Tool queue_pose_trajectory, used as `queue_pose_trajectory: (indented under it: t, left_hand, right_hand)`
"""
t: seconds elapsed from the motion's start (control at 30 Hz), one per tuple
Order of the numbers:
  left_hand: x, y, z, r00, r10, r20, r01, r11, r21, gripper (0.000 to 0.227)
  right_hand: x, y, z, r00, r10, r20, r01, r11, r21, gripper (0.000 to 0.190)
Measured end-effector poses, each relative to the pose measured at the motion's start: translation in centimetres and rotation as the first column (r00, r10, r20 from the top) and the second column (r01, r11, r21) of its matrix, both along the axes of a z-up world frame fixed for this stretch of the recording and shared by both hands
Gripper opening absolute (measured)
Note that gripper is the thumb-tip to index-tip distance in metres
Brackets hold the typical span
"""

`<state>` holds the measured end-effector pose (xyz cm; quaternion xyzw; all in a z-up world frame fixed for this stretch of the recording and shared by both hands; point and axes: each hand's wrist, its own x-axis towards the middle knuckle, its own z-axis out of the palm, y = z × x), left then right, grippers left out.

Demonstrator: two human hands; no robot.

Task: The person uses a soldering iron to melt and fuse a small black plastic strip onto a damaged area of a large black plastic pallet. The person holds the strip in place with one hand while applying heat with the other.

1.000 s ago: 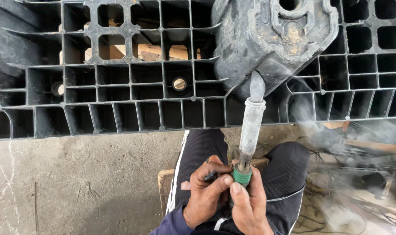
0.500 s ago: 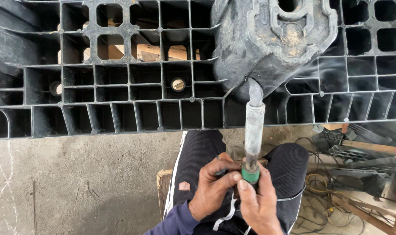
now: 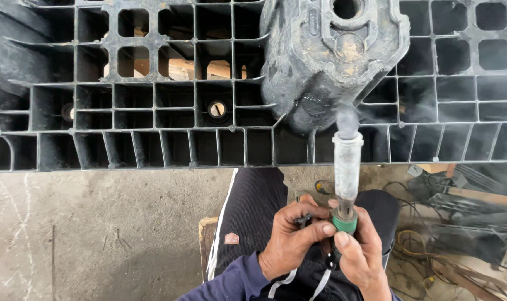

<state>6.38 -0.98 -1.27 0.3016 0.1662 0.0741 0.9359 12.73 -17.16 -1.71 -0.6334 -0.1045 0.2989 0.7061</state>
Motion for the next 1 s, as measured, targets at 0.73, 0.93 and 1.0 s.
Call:
queue_pose_trajectory:
  t: [0.73,0.93,1.0]
  left_hand:
    - [2.2,-2.5,-1.0,0.999,-0.010,0.031,0.013,0.997,-0.074,0.012]
    - [2.5,-1.8,0.3,1.000,-0.017,0.015,0.014,0.975,0.222,0.014]
    - [1.8,-1.7,2.0,0.983,-0.063,-0.172,0.099,0.973,0.208,0.027]
  right_hand:
    - [4.2,-2.2,0.7,0.974,0.146,0.173,-0.082,0.939,-0.333,0.053]
    - [3.5,-2.2,-0.3,0.965,0.082,0.248,-0.052,0.991,-0.126,0.049]
    - [2.1,-2.4,0.2,0.988,-0.007,0.152,0.019,0.997,-0.077,0.055]
